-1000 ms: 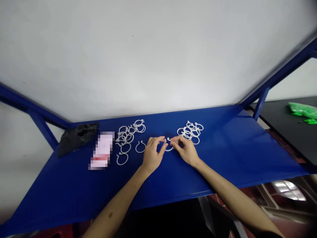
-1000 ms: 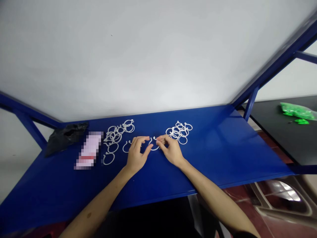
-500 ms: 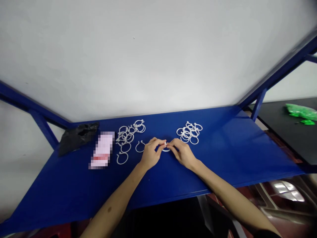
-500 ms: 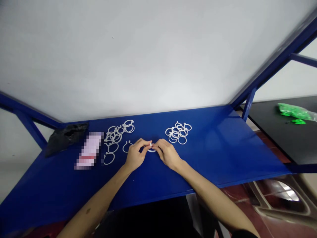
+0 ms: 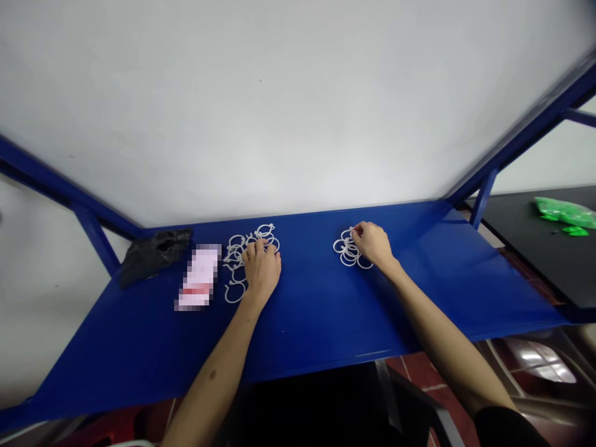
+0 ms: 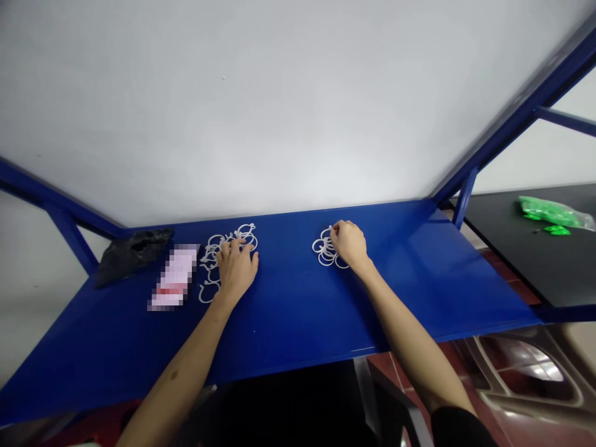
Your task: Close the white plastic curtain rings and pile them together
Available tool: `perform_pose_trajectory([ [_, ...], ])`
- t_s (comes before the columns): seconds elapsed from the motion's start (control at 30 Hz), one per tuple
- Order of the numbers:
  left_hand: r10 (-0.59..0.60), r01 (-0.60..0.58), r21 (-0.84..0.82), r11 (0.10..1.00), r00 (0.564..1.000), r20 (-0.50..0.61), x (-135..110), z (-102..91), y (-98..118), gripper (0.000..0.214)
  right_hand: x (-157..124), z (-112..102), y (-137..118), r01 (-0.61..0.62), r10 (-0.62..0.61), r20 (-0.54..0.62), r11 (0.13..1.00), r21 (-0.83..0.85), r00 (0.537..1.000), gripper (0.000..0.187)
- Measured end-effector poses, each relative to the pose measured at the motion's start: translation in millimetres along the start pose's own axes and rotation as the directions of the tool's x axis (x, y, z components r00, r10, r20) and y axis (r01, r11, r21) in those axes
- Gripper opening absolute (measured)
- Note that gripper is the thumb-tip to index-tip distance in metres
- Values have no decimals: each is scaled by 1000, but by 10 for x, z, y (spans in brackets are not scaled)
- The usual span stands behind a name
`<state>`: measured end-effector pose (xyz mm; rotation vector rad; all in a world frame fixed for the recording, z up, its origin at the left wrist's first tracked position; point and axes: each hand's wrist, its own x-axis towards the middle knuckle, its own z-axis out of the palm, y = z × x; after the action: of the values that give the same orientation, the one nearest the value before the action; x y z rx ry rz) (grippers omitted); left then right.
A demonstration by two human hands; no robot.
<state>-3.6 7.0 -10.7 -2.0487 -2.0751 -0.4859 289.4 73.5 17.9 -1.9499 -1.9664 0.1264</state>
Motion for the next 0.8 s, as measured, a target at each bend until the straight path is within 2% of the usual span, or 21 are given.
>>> perform_pose_trajectory([
  [0.13,59,-68,-98,993,994,-92,0,18,-18,15,-38,87,-14,-45,45,8,999,-23,999,21],
  [0.23,81,-110,-190,976,985,-153,-10,19,6,10,-86,84,-10,-56,56,-42,998,0,998,21],
  [0.33,125,-187,-301,935,969,-214,-33,-38,90,8,-147,86,-11,16,-7,-166,998,57,986,23],
  [0.4,186,-276,-363,890,946,-265,-56,-95,164,9,-217,113,-63,120,-83,-238,982,146,968,24],
  [0.5,278,-395,-399,827,906,-320,-101,-154,255,11,-388,183,-245,296,-242,-188,885,359,952,24],
  [0.57,325,-449,-405,796,883,-339,-132,-158,288,13,-528,227,-402,323,-323,-91,799,507,942,26],
  [0.7,394,-508,-427,748,857,-332,-181,-119,305,15,-742,265,-621,192,-303,22,657,729,953,26],
  [0.8,372,-475,-472,743,879,-299,-199,-103,322,15,-796,280,-641,126,-240,15,562,817,971,24],
])
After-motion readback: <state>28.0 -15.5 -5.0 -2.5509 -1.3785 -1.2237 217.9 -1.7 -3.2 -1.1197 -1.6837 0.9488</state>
